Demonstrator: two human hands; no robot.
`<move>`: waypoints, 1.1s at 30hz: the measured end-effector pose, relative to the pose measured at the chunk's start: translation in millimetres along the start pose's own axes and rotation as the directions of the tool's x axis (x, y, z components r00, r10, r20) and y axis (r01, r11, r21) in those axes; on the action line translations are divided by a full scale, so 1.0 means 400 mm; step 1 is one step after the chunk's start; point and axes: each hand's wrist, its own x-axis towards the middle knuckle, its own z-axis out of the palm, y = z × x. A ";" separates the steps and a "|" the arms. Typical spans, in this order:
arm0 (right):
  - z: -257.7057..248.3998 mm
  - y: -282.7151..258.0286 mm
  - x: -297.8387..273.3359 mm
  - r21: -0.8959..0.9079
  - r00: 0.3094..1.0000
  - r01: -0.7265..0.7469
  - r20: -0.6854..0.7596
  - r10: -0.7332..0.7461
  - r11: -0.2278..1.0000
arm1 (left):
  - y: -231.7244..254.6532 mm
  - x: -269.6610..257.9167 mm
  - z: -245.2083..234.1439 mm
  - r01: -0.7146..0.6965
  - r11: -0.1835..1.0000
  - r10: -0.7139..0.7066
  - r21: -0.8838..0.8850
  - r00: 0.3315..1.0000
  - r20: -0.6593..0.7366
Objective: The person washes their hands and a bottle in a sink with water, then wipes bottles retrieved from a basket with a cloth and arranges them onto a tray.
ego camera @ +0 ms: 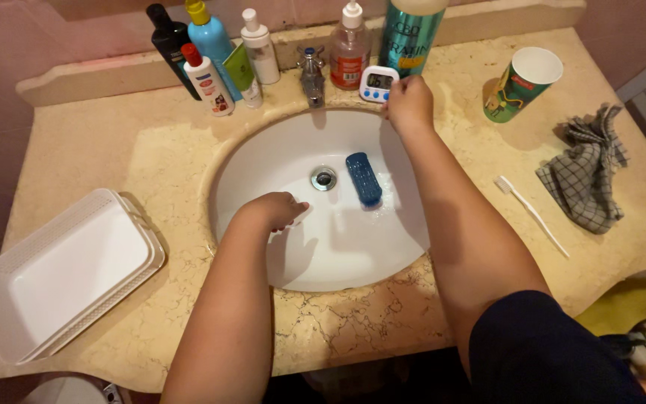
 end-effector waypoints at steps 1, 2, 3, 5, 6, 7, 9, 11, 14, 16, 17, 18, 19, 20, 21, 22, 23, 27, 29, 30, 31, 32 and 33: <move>-0.005 -0.004 -0.001 -0.061 1.000 -0.017 -0.022 0.016 0.998 | 0.000 0.000 -0.002 -0.013 1.000 0.013 0.001 1.000 -0.003; -0.010 -0.002 -0.008 -0.123 0.998 -0.042 -0.044 0.037 0.992 | -0.002 -0.003 0.003 -0.023 1.000 0.023 0.002 1.000 0.000; -0.010 -0.002 -0.007 -0.124 0.998 -0.044 -0.041 0.040 0.991 | -0.002 -0.001 0.002 -0.020 1.000 0.020 0.001 1.000 0.002; -0.013 0.006 -0.007 -0.057 0.997 0.022 -0.073 -0.026 0.998 | 0.001 0.003 0.003 -0.012 1.000 0.012 0.016 1.000 0.002; -0.013 0.008 -0.007 -0.056 0.997 0.021 -0.076 -0.025 0.998 | 0.002 0.002 0.004 -0.013 1.000 0.013 0.019 1.000 0.002; -0.011 0.011 -0.008 -0.057 0.997 0.004 -0.072 -0.008 0.998 | 0.002 -0.001 0.007 -0.019 1.000 0.019 0.017 1.000 -0.001; -0.014 0.014 -0.005 -0.055 0.997 -0.010 -0.072 0.006 0.998 | 0.003 0.001 0.000 -0.026 1.000 0.026 0.018 1.000 -0.009; -0.027 0.016 -0.024 -0.351 0.888 0.297 -0.240 -0.392 0.888 | -0.002 0.004 0.005 -0.042 0.998 0.044 0.044 0.998 -0.046; -0.045 -0.036 -0.088 -0.382 0.878 0.376 -0.143 -0.456 0.844 | -0.005 0.002 -0.003 -0.302 0.949 0.316 0.092 0.900 -0.301; -0.025 -0.112 -0.135 -0.139 0.968 0.242 0.097 -0.230 0.960 | 0.000 -0.020 -0.019 -0.624 0.720 0.339 -0.303 0.698 -0.631; -0.016 -0.151 -0.162 0.057 0.926 0.014 0.376 -0.034 0.998 | 0.010 -0.031 -0.031 -0.681 0.602 0.270 -0.418 0.666 -0.695; -0.012 -0.187 -0.186 0.076 0.809 -0.141 0.583 0.071 0.987 | 0.019 -0.041 -0.046 -0.730 0.463 0.197 -0.502 0.637 -0.745; -0.012 -0.217 -0.207 0.059 0.633 -0.292 0.760 0.147 0.955 | 0.012 -0.057 -0.056 -0.731 0.465 0.200 -0.499 0.636 -0.745; -0.020 -0.235 -0.228 0.060 0.634 -0.296 0.759 0.149 0.953 | -0.010 -0.075 -0.061 -0.683 -0.043 0.379 -0.729 0.664 -0.645; -0.029 -0.242 -0.243 0.208 0.467 -0.398 0.884 0.003 0.893 | -0.033 -0.088 -0.066 -0.349 -0.486 0.558 -0.801 0.581 -0.592; -0.034 -0.236 -0.252 0.312 0.296 -0.519 0.939 -0.175 0.796 | -0.056 -0.094 -0.070 -0.346 -0.485 0.559 -0.803 0.583 -0.590; -0.027 -0.218 -0.260 0.312 0.298 -0.522 0.939 -0.173 0.794 | -0.082 -0.097 -0.075 -0.217 -0.432 0.731 -0.876 0.484 -0.481; 0.101 -0.104 -0.308 -0.117 0.221 -0.514 0.939 0.264 0.850 | -0.085 -0.056 -0.073 -0.249 0.385 0.452 -0.888 0.890 -0.054; 0.118 -0.084 -0.313 -0.166 0.342 -0.204 0.911 0.229 0.965 | -0.063 -0.046 -0.074 -0.455 0.518 0.426 -0.724 0.872 -0.243; 0.114 -0.084 -0.339 -0.237 0.429 0.111 0.887 0.169 0.965 | -0.051 -0.056 -0.057 -0.525 0.579 0.419 -0.624 0.848 -0.325; 0.102 -0.100 -0.369 -0.311 0.489 0.408 0.869 0.082 0.858 | -0.038 -0.070 -0.040 -0.581 0.633 0.419 -0.512 0.813 -0.404; 0.081 -0.132 -0.390 -0.381 0.516 0.657 0.857 -0.019 0.650 | -0.019 -0.087 -0.030 -0.627 0.675 0.431 -0.389 0.763 -0.482; 0.056 -0.182 -0.404 -0.295 0.505 0.521 0.863 -0.010 0.801 | -0.001 -0.110 -0.022 -0.655 0.710 0.448 -0.259 0.703 -0.552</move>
